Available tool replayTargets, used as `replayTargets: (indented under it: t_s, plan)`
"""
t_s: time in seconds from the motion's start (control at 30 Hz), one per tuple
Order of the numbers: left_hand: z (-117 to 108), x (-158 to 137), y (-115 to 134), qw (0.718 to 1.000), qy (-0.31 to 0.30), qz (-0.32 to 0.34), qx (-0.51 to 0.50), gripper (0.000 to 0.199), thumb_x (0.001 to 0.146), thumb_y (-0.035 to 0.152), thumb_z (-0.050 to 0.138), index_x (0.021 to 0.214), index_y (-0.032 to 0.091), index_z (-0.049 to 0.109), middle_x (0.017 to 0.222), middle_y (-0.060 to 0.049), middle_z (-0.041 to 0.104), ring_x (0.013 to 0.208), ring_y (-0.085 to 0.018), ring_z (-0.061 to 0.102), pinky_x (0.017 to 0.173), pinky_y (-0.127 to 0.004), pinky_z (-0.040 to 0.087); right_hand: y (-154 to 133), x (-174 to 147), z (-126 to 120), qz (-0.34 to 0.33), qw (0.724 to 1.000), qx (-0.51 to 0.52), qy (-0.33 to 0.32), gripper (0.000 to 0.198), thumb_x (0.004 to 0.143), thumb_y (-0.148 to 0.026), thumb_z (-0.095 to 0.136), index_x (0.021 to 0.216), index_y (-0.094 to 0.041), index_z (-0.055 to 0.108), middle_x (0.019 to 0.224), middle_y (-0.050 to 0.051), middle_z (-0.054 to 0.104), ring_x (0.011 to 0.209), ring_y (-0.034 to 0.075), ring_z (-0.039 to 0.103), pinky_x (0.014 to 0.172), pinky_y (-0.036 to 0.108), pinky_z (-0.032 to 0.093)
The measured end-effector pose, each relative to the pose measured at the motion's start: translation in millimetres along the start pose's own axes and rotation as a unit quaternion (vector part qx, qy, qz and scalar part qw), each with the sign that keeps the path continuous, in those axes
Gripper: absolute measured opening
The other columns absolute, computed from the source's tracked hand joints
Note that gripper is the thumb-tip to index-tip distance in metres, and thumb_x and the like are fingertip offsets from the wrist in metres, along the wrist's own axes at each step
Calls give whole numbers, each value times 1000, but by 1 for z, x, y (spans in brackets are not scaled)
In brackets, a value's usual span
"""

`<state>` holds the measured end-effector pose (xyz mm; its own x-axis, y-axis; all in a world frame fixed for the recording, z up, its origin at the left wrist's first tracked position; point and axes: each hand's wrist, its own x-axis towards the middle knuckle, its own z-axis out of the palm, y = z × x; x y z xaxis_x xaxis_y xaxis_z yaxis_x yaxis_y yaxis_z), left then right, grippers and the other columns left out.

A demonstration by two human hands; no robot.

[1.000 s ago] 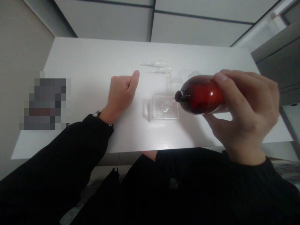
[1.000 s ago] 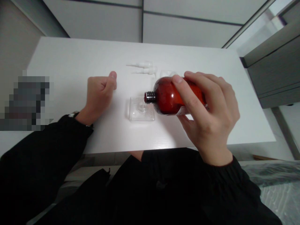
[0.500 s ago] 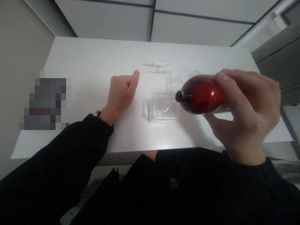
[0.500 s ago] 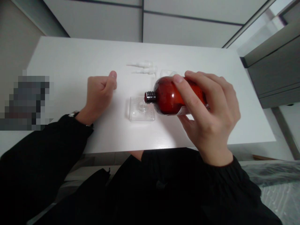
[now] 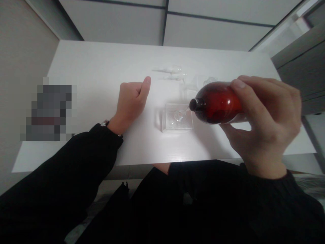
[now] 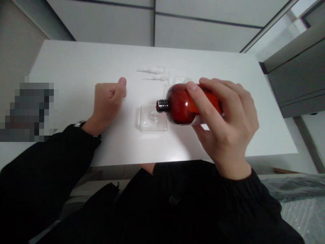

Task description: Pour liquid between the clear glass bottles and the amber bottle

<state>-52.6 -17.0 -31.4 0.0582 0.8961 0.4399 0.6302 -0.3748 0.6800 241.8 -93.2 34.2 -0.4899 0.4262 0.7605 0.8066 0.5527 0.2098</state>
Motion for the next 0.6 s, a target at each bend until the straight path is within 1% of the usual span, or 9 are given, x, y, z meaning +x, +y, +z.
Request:
replayTargets:
  t_s: [0.2,0.37,0.53,0.6]
  plan:
    - [-1,0,3,1000,-4,-11,-1,67,109,46,42,48,25,22,57,4,14,53,-11,15,65,-40,14,0,0,-1,1,1000,-2,-5,60,92,-23,63,152,-29,56,133,7,71,122,27,71,100,49,61]
    - [-1,-1,4,1000,4,1,4,66,108,50,38,49,26,22,57,4,14,53,-11,14,62,-40,14,0,0,-1,-3,1000,6,1,58,92,-21,63,149,-26,59,132,8,72,122,28,71,99,50,61]
    - [-1,0,2,1000,2,1,5,67,108,49,39,48,25,23,57,4,15,53,-11,15,62,-40,14,1,1,0,-14,1000,3,5,55,90,-20,64,145,-21,62,130,11,72,119,29,72,96,50,62]
    - [0,0,1,1000,5,6,6,67,109,50,39,48,25,25,56,4,16,53,-11,15,62,-40,15,1,1,0,-10,1000,1,6,55,91,-21,65,146,-22,61,130,10,72,119,29,72,96,49,62]
